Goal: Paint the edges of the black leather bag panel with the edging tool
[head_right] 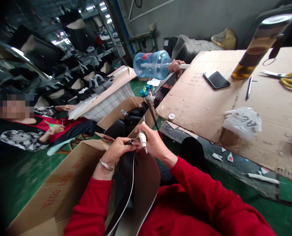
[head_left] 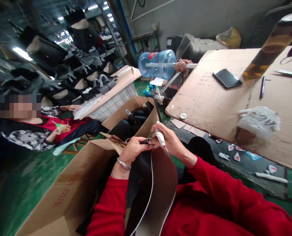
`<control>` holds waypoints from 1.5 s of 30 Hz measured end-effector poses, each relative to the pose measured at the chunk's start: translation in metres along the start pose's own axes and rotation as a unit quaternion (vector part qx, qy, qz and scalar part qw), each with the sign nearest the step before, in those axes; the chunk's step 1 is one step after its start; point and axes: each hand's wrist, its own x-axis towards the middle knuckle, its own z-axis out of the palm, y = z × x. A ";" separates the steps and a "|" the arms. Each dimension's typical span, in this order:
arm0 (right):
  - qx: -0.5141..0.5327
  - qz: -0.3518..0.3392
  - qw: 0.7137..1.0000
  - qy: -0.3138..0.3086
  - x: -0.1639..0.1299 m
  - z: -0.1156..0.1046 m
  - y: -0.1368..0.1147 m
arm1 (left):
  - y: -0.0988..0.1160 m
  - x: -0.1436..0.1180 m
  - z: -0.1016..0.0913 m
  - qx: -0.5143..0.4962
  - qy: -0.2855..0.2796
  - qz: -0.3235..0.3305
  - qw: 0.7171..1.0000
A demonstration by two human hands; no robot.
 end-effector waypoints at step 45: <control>-0.275 -0.030 0.923 0.267 -0.012 -0.146 0.040 | -0.042 0.058 0.086 0.050 0.075 -0.005 0.996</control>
